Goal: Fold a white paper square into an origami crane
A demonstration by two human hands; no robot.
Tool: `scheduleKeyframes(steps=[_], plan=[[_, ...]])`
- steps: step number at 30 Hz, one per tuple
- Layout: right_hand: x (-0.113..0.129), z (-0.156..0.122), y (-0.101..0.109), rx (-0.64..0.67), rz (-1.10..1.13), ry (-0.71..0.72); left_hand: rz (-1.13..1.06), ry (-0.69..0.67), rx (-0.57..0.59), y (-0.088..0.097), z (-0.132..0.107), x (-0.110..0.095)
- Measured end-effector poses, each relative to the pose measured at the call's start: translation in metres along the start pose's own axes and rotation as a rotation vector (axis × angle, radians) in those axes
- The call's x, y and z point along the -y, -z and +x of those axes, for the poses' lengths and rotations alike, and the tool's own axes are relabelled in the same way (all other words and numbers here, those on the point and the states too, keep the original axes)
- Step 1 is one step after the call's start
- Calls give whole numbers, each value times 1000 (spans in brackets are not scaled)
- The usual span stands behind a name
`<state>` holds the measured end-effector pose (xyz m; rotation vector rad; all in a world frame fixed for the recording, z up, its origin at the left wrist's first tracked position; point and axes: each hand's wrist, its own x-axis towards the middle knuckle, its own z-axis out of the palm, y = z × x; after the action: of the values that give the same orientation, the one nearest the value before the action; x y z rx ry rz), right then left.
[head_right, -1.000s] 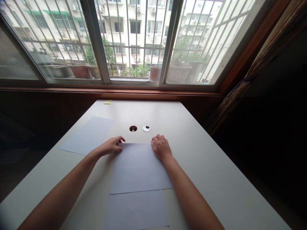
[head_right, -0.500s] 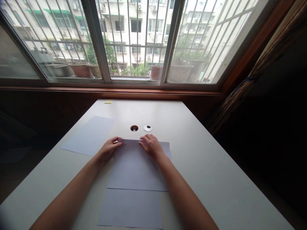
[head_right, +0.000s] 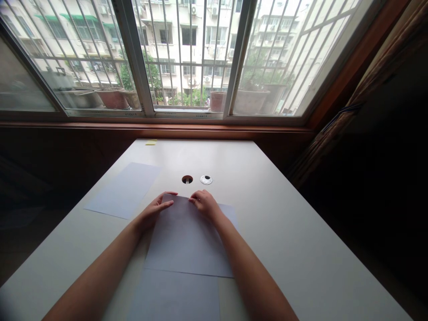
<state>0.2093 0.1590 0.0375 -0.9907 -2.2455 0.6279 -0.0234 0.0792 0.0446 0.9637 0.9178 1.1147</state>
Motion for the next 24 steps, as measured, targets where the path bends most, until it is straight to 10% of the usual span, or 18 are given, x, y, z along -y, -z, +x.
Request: scheduleKeyframes(steps=[24], plan=[[-51,-46,61,162,134,-332,95,14,1,5,3,5]])
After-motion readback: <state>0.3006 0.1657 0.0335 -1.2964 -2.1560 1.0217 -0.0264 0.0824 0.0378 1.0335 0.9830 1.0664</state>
